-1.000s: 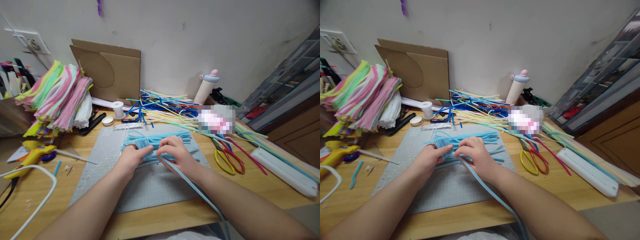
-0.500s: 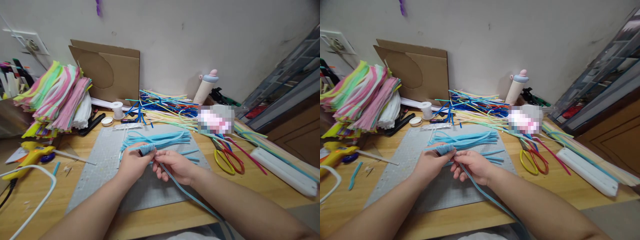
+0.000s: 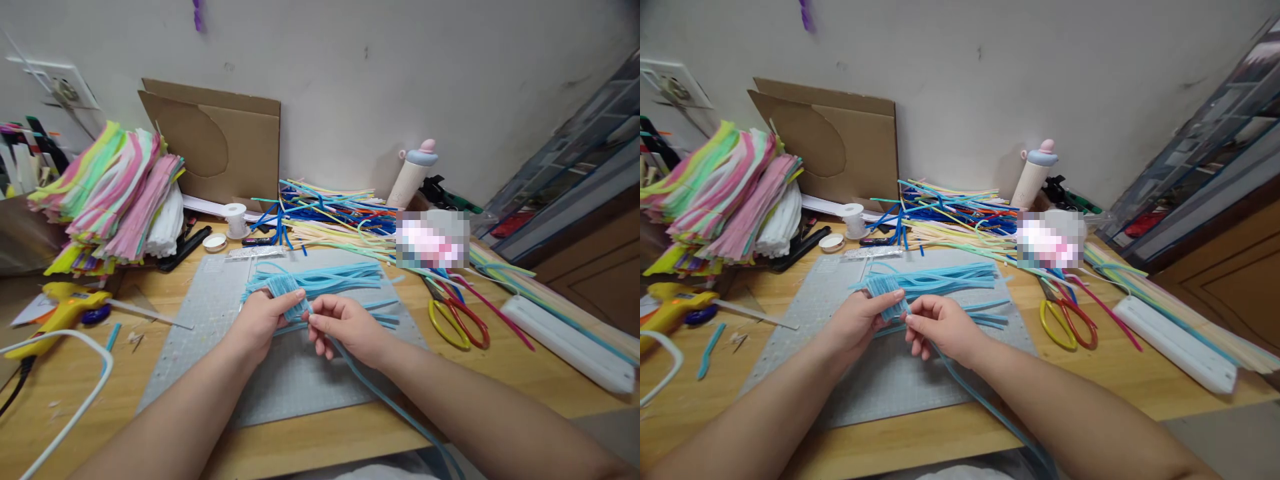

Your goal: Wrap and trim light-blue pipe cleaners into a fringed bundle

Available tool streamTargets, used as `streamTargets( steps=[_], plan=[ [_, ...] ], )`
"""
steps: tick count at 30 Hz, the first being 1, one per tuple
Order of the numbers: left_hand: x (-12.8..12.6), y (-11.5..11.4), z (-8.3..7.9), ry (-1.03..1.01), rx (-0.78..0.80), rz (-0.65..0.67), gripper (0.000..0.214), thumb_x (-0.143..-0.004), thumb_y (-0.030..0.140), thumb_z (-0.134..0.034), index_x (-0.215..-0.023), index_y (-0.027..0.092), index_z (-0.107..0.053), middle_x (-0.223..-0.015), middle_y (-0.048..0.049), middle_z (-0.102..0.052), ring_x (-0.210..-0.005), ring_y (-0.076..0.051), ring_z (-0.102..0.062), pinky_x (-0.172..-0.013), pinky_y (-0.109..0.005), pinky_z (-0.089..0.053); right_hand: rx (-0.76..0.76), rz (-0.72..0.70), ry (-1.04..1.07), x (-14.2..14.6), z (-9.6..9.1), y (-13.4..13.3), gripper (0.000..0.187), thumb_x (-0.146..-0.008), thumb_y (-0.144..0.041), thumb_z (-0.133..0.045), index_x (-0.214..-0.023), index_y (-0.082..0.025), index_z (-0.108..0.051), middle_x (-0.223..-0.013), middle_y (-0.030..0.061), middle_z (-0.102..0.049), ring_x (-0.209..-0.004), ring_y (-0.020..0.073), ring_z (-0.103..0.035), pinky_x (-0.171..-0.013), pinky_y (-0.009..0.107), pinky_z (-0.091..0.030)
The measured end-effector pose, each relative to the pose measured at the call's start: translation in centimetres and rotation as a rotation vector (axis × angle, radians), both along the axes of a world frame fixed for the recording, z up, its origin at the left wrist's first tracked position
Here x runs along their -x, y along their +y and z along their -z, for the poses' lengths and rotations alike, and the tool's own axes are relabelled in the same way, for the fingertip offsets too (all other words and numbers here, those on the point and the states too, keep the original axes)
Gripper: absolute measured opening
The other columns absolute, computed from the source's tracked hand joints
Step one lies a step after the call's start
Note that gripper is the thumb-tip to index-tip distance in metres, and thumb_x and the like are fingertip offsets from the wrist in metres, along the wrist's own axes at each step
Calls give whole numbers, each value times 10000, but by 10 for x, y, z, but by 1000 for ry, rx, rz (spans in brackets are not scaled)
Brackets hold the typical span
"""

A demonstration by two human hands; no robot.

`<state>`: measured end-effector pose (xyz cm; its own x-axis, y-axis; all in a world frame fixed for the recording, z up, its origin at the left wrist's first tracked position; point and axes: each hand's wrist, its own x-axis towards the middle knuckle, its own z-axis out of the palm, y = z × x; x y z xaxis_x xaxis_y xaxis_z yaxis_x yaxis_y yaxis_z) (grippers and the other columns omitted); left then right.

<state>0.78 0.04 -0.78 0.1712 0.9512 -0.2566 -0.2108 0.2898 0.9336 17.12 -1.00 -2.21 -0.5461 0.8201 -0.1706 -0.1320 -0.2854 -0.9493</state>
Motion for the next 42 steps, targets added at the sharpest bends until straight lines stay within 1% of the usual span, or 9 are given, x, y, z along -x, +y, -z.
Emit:
streamTargets(
  steps=[3,5,10,14,19,24,30,36,42],
  plan=[
    [1,1,-2,26,27,-60,233,-639,340,-743,-722,156,-628,-676,7,-638,-591,-121,-546,-533,-231,-370,-7,81,-28,0,-1,1,288,-739,-354,-678,-882,-170,-509,-609,-37,-612,-435,86,-568,-339,148,-415],
    [1,2,-2,26,28,-73,243,-631,343,-749,-717,150,-630,-671,2,-643,-585,-127,-551,-527,-233,-373,34,80,19,0,-2,2,276,-753,-352,-664,-887,-170,-505,-602,-35,-611,-412,81,-547,-320,140,-386],
    [-1,1,-1,-6,-1,-47,251,-646,340,-745,-784,152,-651,-776,-27,-678,-653,-150,-591,-597,-255,-427,333,-130,244,-5,-4,5,198,-825,-314,-580,-908,-138,-543,-635,-3,-631,-406,74,-546,-333,147,-372],
    [-5,-4,-5,-130,-3,35,188,-665,308,-739,-716,161,-633,-672,15,-634,-573,-105,-540,-617,-248,-442,597,-272,353,-10,-1,8,189,-880,-277,-484,-970,-128,-556,-626,-1,-639,-410,69,-550,-356,145,-369],
    [-8,-8,-11,-238,25,114,199,-630,305,-761,-676,163,-630,-616,30,-597,-540,-95,-518,-579,-229,-438,603,-391,484,-9,-1,3,176,-932,-288,-392,-921,-166,-518,-558,-43,-579,-331,54,-431,-326,158,-297],
    [-8,-10,-16,-195,-21,56,215,-595,303,-781,-662,156,-639,-637,13,-600,-575,-110,-521,-573,-227,-423,552,-410,520,-7,-7,-4,148,-938,-287,-396,-917,-185,-501,-558,-72,-516,-324,42,-366,-317,157,-258],
    [-6,-6,-10,-115,-127,49,180,-675,328,-723,-686,161,-654,-636,-4,-639,-602,-143,-562,-626,-265,-431,516,-268,517,-3,-2,-2,115,-869,-267,-512,-909,-161,-529,-567,-64,-557,-347,32,-406,-320,138,-285],
    [-3,-3,2,32,-172,-49,193,-681,333,-721,-733,156,-666,-735,-31,-668,-672,-160,-570,-601,-249,-411,486,83,383,4,5,0,151,-797,-275,-609,-865,-176,-517,-548,-48,-615,-354,53,-499,-336,130,-367],
    [-4,-3,1,-25,-141,-72,153,-699,297,-718,-722,159,-657,-700,-6,-643,-628,-122,-529,-585,-230,-406,195,250,262,11,4,-3,263,-751,-360,-665,-858,-179,-505,-611,-17,-652,-392,86,-561,-348,160,-419]
  ],
)
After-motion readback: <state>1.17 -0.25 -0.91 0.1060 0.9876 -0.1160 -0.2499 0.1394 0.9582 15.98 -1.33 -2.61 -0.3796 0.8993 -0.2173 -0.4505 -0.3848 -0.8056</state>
